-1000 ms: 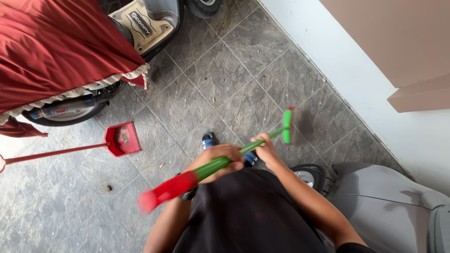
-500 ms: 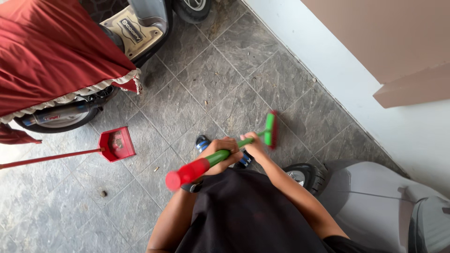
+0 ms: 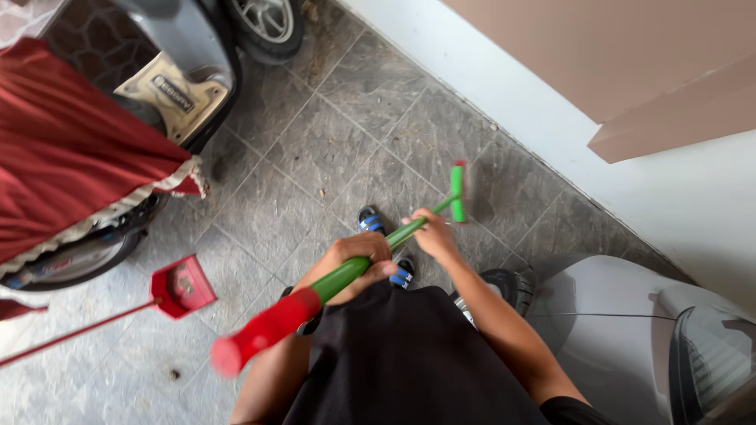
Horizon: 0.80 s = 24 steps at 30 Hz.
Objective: The person sweeps a tiled garage floor using a green broom and a red dustpan. They gather debris into a pile and sweep it into the dustpan, repeating the process to clean the area around a parked car and a scooter.
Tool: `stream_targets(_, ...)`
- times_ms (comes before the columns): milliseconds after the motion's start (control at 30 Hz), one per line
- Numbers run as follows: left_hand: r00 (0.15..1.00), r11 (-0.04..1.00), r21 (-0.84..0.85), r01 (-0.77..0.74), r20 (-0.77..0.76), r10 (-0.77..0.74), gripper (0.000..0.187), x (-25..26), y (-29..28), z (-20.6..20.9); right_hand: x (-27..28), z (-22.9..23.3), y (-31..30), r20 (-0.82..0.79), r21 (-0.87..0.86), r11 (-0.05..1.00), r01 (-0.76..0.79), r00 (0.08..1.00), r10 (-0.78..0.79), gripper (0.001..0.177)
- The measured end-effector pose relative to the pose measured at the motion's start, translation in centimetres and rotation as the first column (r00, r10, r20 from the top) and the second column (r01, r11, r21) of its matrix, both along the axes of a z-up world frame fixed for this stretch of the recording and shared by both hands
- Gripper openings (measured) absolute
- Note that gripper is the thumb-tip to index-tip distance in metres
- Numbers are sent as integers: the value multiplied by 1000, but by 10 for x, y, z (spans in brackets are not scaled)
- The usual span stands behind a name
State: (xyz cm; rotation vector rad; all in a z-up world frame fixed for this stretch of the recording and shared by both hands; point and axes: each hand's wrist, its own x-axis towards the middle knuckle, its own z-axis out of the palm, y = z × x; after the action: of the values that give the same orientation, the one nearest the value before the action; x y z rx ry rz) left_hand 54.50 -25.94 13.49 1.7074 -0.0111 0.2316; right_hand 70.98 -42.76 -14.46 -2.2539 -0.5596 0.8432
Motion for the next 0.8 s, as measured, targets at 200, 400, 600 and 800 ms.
stream_targets(200, 987, 987, -90, 134, 98, -125, 22, 92, 2, -81, 115, -54, -38, 207, -84, 995, 48, 978, -29, 52)
stream_targets(400, 997, 995, -57, 79, 16, -78, 21, 123, 32, -100, 143, -79, 10, 20, -34, 999, -12, 1000, 13, 58)
stream_targets(600, 998, 985, 158, -69, 19, 66, 28, 96, 105, -52, 88, -91, 124, -150, 26, 996, -89, 984, 91, 41)
stream_targets(800, 989, 965, 213, -151, 24, 149, 27, 69, 137, 14, 30, -26, 188, -223, 201, 975, -92, 965, 137, 31)
